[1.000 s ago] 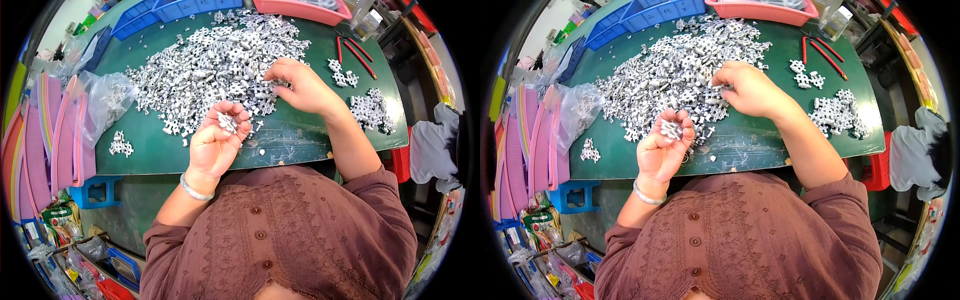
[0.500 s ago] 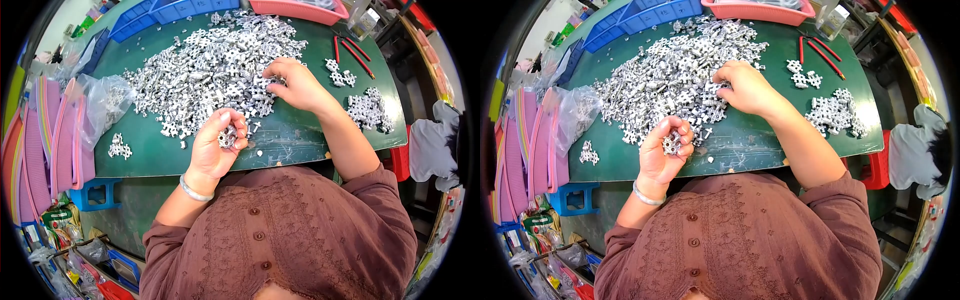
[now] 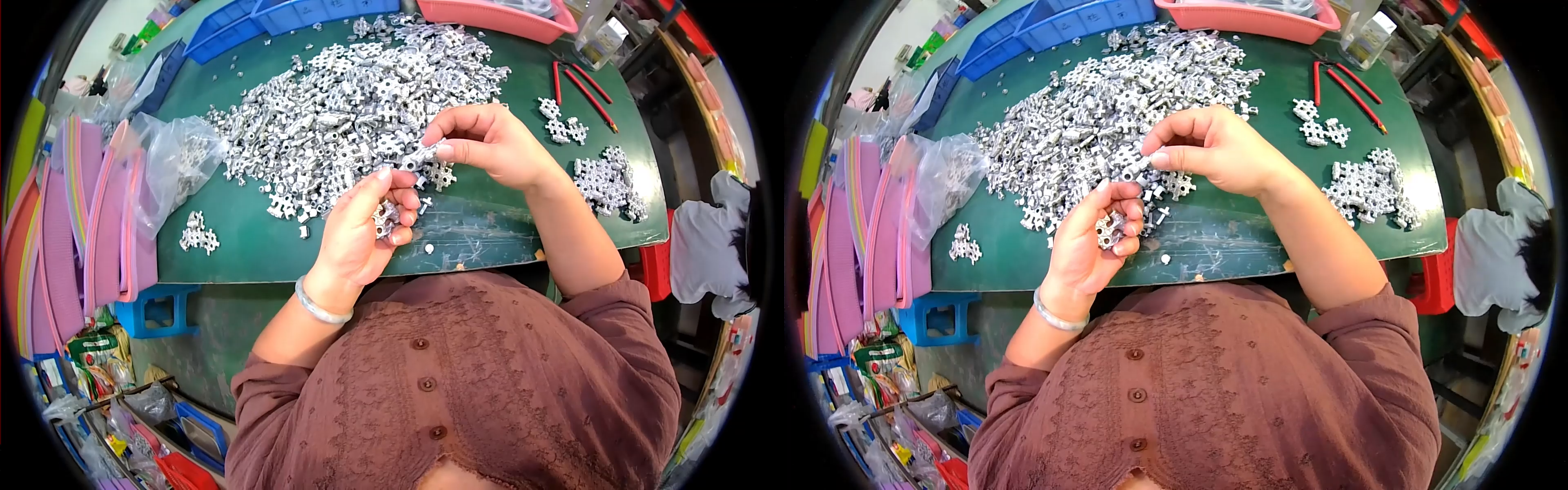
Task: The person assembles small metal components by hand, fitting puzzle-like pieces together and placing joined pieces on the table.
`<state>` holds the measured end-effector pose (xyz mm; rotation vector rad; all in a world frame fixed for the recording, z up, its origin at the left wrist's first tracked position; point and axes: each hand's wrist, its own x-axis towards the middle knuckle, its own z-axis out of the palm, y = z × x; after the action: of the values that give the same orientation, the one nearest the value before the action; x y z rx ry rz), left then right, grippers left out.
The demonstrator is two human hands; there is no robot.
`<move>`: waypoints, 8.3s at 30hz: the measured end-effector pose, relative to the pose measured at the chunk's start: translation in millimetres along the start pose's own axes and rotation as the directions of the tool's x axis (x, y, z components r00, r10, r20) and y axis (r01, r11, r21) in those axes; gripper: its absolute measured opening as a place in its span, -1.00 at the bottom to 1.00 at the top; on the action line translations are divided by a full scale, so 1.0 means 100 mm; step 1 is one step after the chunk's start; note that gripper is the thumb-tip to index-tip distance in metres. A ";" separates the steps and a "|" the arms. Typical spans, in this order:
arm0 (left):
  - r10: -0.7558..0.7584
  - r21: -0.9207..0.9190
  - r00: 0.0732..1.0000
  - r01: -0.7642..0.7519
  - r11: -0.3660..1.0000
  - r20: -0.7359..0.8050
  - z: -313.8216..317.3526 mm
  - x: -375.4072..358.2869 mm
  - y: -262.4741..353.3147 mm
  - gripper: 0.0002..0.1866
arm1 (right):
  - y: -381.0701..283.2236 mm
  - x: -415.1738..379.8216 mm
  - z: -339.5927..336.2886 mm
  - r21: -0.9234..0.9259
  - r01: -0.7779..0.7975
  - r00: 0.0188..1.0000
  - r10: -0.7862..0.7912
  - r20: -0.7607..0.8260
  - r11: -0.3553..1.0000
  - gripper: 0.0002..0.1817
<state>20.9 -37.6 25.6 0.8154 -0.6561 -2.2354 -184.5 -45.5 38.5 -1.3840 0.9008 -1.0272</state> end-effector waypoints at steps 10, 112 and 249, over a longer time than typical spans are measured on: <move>-0.010 -0.016 1.000 0.010 1.000 -0.001 0.02 0.00 -0.03 -0.77 | 0.03 0.00 0.01 0.019 0.056 0.995 -0.057 0.086 0.998 -0.87; 0.479 0.242 0.878 -0.461 0.854 -0.017 0.01 -0.01 -0.24 -0.67 | 0.07 -0.02 0.06 0.090 0.135 0.990 -0.138 0.029 0.987 -0.76; 0.589 0.528 0.801 -0.546 0.651 0.102 -0.04 0.00 -0.29 -0.79 | 0.09 0.00 0.04 -0.010 0.234 0.972 -0.234 0.000 0.972 -0.92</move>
<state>11.9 -19.6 4.9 0.8003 -1.3337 -1.4350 -180.6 -44.4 29.3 -1.5243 0.7553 -1.2024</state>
